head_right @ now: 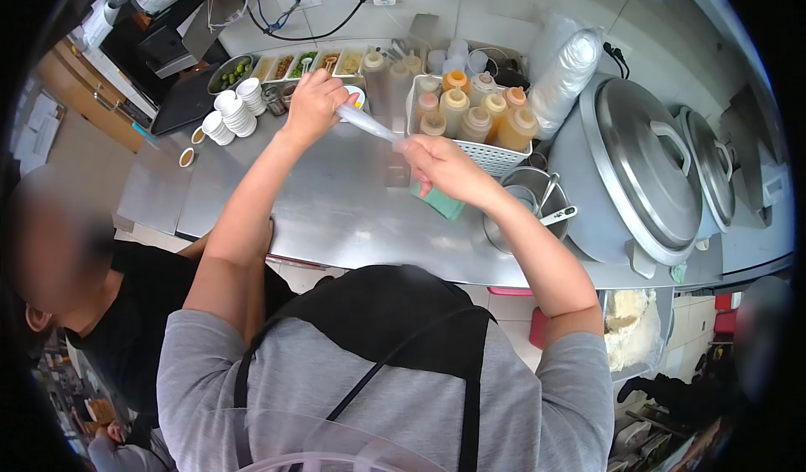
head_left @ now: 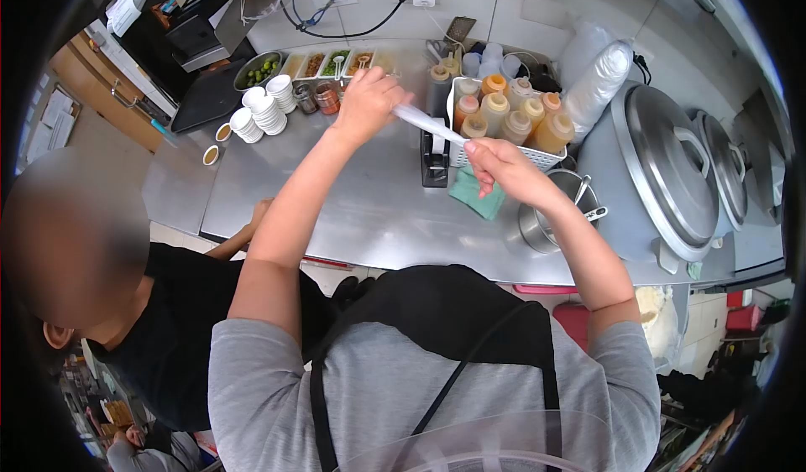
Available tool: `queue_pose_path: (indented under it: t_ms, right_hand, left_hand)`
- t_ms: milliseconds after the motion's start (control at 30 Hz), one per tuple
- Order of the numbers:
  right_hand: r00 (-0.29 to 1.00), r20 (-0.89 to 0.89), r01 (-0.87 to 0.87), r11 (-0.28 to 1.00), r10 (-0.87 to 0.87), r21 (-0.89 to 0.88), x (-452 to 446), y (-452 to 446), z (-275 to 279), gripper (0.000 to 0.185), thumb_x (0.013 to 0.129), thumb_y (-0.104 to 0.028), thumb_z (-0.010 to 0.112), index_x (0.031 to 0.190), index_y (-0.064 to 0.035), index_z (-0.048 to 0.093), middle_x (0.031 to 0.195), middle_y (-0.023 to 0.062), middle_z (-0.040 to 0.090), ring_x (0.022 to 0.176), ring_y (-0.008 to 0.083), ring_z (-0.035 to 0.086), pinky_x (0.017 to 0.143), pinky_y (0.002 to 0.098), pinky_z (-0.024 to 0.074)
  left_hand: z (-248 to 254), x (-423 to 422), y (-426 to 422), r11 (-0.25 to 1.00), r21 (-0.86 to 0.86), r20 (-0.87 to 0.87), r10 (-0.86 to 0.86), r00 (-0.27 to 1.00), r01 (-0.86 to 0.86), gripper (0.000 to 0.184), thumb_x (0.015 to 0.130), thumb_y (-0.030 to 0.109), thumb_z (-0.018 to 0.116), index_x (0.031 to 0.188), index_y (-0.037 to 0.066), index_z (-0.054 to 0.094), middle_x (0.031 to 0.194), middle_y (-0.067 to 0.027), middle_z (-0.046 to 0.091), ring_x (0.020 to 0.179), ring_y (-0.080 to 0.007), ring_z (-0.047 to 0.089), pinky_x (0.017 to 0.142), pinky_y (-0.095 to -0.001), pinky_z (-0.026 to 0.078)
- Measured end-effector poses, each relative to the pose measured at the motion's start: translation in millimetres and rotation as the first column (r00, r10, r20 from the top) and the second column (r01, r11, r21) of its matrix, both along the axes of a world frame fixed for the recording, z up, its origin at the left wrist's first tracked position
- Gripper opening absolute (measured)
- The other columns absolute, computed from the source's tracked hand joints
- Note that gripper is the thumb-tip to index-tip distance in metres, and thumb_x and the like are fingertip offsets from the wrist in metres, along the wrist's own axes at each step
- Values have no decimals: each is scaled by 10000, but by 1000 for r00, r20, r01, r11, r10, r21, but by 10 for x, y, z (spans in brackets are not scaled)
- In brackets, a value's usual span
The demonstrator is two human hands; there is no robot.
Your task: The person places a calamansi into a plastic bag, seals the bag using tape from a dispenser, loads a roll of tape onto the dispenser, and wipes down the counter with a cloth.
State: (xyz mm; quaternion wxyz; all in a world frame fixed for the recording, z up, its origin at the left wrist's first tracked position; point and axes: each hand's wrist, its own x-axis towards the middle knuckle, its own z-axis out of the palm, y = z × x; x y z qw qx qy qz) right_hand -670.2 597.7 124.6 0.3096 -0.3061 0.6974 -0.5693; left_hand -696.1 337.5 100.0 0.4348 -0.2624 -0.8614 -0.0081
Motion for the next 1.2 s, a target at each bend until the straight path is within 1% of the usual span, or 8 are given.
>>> queue_pose_path:
  t_ms: [167,300,367,500,633,767,933,1200]
  right_hand:
    - [812,-583,53,998,-17,45,-42,115,238,192,875,-201,444,868,-25,522,616,64,481,634,185,523,619,321,420]
    - [209,-976,403,915,-63,27,-503,254,55,131,788,-116,519,901,-49,529,893,107,515,856,284,507,682,371,418]
    - [82,-987,566,821,-141,-70,-780,267,-427,143,798,-73,489,937,-54,521,892,104,521,842,288,509,690,374,423]
    - [626,-486,516,791,-610,-329,-617,-569,-1794,178,795,-37,411,937,11,507,861,121,573,806,261,559,730,349,443]
    - [685,-630,436,899,-365,-47,88,-580,-1321,176,810,-52,440,942,14,537,737,152,563,695,300,554,664,360,446]
    - [476,-797,417,893,-371,-166,-6,-188,-816,65,744,-16,526,792,-5,568,715,124,592,690,252,563,642,332,445]
    - [823,246,560,801,-511,-211,-429,31,-908,104,789,-34,558,893,-45,560,704,-5,581,609,75,517,568,230,433]
    - [925,117,378,839,-362,-390,-169,140,-390,125,818,-34,501,932,-31,552,926,25,536,864,103,507,763,240,414]
  left_hand:
    - [40,83,205,989,108,335,-129,933,97,99,681,138,654,709,57,604,730,-36,546,787,-219,480,710,-340,380]
    - [217,262,406,920,384,836,-311,452,-76,124,710,128,666,787,46,614,807,-29,589,767,-116,544,696,-269,424]
    - [220,338,564,474,794,567,-803,185,-381,107,733,121,663,794,51,611,821,-22,603,724,-81,561,680,-230,441]
    - [-128,185,1055,-39,890,129,-934,333,-454,79,756,93,637,808,40,611,751,-24,610,690,-93,572,647,-227,456]
    - [-562,-16,876,689,595,753,-297,587,-414,128,696,105,654,764,-2,634,636,-35,608,577,-75,535,551,-240,428]
    - [-570,142,812,675,650,714,-386,585,-349,150,687,121,655,757,-9,628,634,-55,620,587,-80,557,561,-244,435]
    - [-463,385,1106,706,701,484,-367,794,-101,150,676,57,663,817,21,625,788,-99,602,700,-174,567,624,-286,455]
    - [-138,490,1114,433,901,368,-724,583,-30,163,696,81,689,837,35,619,831,-45,577,793,-141,537,722,-287,425]
